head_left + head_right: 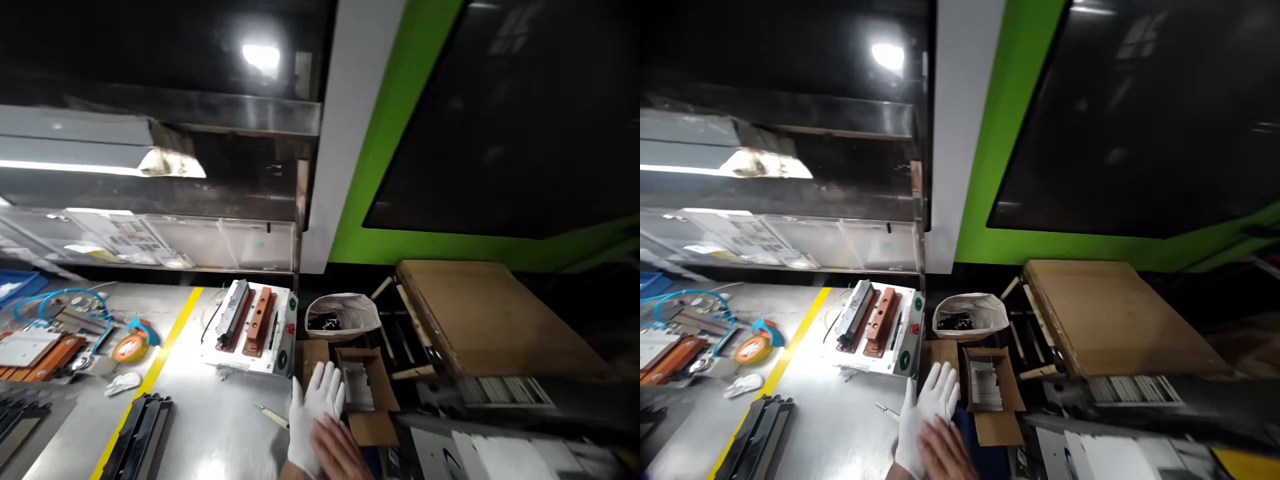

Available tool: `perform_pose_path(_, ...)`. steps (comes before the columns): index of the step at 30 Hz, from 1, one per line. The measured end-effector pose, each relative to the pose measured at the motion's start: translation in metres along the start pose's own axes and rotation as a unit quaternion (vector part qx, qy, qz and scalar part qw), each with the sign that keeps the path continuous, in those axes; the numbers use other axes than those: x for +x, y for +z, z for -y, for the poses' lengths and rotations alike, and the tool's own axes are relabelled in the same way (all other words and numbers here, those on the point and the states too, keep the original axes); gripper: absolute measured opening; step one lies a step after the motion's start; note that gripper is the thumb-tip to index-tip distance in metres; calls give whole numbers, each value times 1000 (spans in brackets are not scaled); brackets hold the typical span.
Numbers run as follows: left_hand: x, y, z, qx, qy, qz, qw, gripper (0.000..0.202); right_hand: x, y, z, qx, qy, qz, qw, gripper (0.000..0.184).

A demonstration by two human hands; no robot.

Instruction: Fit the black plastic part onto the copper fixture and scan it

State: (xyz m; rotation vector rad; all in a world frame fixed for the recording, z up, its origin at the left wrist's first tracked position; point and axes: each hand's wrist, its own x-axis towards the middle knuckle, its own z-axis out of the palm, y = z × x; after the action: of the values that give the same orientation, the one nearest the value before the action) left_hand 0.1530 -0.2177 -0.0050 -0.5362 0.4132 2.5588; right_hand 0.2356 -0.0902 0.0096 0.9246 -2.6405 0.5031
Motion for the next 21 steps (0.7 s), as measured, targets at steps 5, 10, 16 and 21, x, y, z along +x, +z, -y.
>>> perform_pose_path(5, -30, 63, 21, 230, 78, 89, 966, 70, -14, -37, 5, -137, 65, -62, 986, 52)
perform_pose_path(10, -75, 63, 41, 653, 220, 50, 723, 48, -62, -48, -3, -171, 397, -123, 893, 49)
perform_pose_path(16, -89, 28, 72, 364, 69, -53, 927, 69, -86, -40, 41, 28, 173, -20, 984, 55)
perform_pose_path(21, -85, 11, 78, 104, -53, -141, 983, 53, -118, -30, 26, 88, 418, 136, 894, 36)
